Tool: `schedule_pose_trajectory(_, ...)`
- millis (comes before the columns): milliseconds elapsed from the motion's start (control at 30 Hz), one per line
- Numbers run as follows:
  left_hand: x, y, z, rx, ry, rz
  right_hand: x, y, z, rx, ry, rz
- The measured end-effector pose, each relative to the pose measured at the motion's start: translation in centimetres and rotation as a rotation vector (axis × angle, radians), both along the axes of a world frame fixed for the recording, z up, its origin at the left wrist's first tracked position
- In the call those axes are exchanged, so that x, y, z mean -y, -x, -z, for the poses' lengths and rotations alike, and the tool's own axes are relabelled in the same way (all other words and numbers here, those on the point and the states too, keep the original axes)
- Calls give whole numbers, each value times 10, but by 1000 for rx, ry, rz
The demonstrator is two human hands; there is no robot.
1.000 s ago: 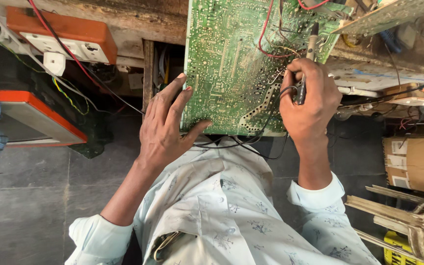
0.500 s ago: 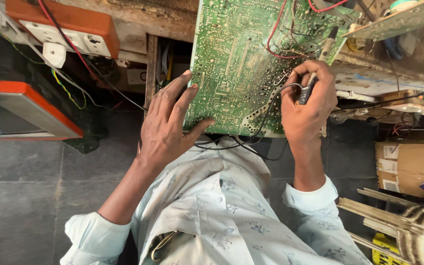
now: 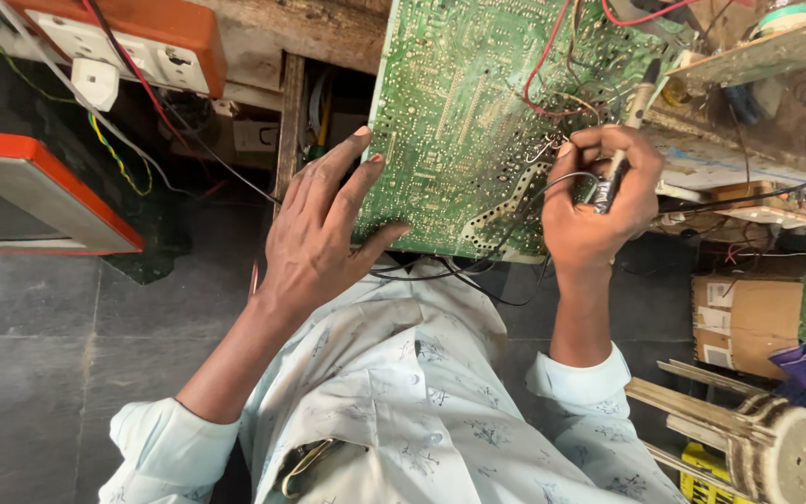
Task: The person holds a large circuit board against the workbench and solders components on it with a soldering iron, repositioning the board and touching various joints. They briefly open a small round container of flux, apply it to the board, then resume soldering and finally set the board down on the bench.
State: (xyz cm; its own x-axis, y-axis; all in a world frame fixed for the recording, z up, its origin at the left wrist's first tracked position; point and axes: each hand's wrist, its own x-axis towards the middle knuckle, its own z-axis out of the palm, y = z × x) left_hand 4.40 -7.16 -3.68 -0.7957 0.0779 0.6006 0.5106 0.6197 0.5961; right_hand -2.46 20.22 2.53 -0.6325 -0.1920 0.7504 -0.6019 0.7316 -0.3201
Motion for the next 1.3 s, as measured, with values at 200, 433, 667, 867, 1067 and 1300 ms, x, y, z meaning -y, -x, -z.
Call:
schedule_pose_trajectory(200,0,0,2,1,6,-6,-18,5,-5,24,-88,-176)
schedule_pose_trajectory(433,0,0,-1,4,10,-5,-38,20,-29,-54,-465,-307)
schedule_pose_trajectory(667,-1,-1,1,10,22,-8,-55,32,-41,-76,-607,-398)
schedule_pose_trajectory(867,0,0,3,7,33,-12,-62,35,-52,-61,-786,-406)
schedule_pose_trajectory(1067,-2,1,4,-1,28,-6,-59,39,-64,-216,-1078,-366)
schedule_pose_trajectory(1300,0,1,1,-7,32,1,-54,42,-76,-230,-1135,-438)
